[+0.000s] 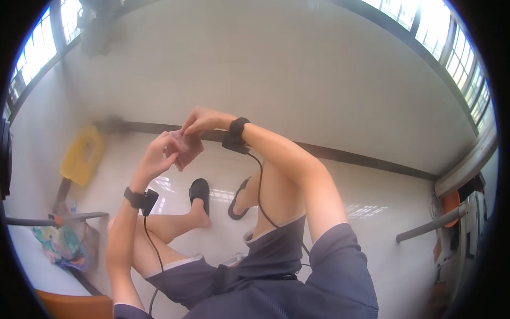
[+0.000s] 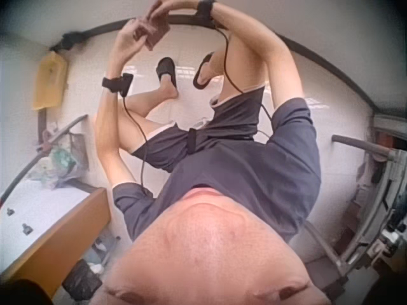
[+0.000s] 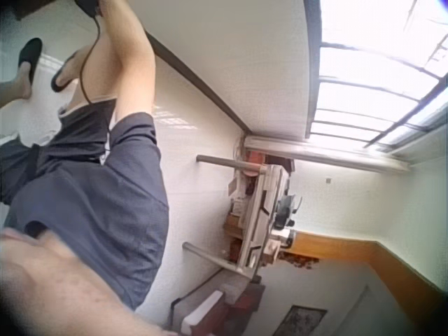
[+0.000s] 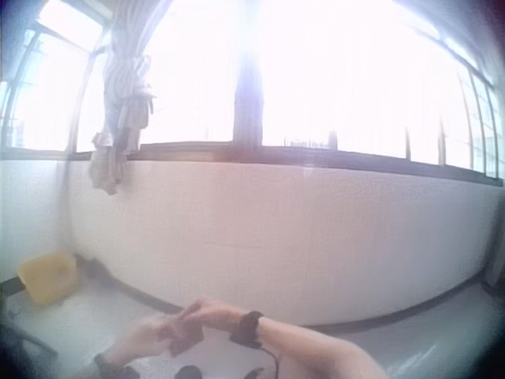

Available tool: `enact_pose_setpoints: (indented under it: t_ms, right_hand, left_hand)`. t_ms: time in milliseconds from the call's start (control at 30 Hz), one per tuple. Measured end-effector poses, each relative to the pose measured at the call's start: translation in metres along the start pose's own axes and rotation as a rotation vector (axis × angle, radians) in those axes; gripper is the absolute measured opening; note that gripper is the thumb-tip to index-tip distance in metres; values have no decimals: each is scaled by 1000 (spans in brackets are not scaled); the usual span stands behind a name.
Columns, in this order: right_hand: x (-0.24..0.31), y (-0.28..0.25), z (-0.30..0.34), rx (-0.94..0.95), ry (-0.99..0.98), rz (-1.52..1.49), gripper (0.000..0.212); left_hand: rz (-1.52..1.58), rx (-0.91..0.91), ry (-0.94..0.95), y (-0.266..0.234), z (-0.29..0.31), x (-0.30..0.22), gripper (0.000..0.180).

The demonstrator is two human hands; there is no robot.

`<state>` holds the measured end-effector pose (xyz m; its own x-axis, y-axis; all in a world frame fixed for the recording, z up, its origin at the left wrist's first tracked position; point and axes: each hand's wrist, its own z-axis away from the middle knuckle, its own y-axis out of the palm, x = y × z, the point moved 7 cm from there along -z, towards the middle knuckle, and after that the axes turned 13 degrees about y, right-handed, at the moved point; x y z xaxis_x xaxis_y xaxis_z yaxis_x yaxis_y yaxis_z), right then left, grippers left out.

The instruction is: Sanding the underside of a white overhead surface using sandpaper.

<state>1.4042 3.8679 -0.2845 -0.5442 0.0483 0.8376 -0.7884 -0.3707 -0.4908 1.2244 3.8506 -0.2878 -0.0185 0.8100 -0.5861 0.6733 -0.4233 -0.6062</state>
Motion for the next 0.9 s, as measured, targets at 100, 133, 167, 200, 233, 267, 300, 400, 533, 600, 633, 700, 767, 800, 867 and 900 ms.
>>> enact_pose_setpoints:
  t_ms: [100,133,167,200,233,267,300,400,533,600,633,700,767,800,867,900]
  right_hand:
    - [-6,-23,-9,-28,-8,-2,35]
    - [-2,-33,-10,-83,1,-24,35]
    - [7,-33,-12,-77,9,-22,35]
    - [23,-32,-13,-71,-9,-86,36]
    - [45,-32,-18,-66,-37,-148,36]
    - [53,-29,-24,-68,-34,-151,36]
    - [67,-27,-28,-131,-134,-219,33]
    - [70,1,-25,-206,-232,-397,30]
    - [29,-2,-8,-347,-161,-431,24]
    - [18,13,-3,-246,-106,-537,23]
    - [11,10,2,-268,-131,-562,22]
    - [-4,0,16,-303,-134,-625,22]
    - [-11,2,24,-63,46,-588,21]
    - [-10,-1,31,-131,88,-516,18]
    - [-9,-5,49,-115,104,-476,19]
    - [-9,-4,55,-78,104,-392,20]
  left_hand:
    - [-147,57,115,-4,-16,-7,19]
    - [-141,40,75,-13,-27,-9,18]
    - [-130,37,36,-22,-36,-12,18]
    - [-113,-4,31,-39,-49,-23,17]
    - [-15,-110,8,-57,-59,-27,16]
    - [-43,-137,-8,-65,-69,-34,15]
    - [-72,-161,-23,-73,-78,-40,15]
    - [-132,-168,-8,-71,-84,-44,12]
    - [67,34,-35,-40,-99,-31,13]
    - [71,118,-68,-26,-93,-28,15]
    - [82,163,-77,-13,-98,-27,18]
    - [-67,230,-62,14,-110,-43,23]
    - [-214,316,-31,36,-111,-52,27]
    - [-255,313,-6,40,-109,-54,29]
    - [-275,364,46,48,-109,-66,31]
    - [-271,399,54,51,-109,-71,31]
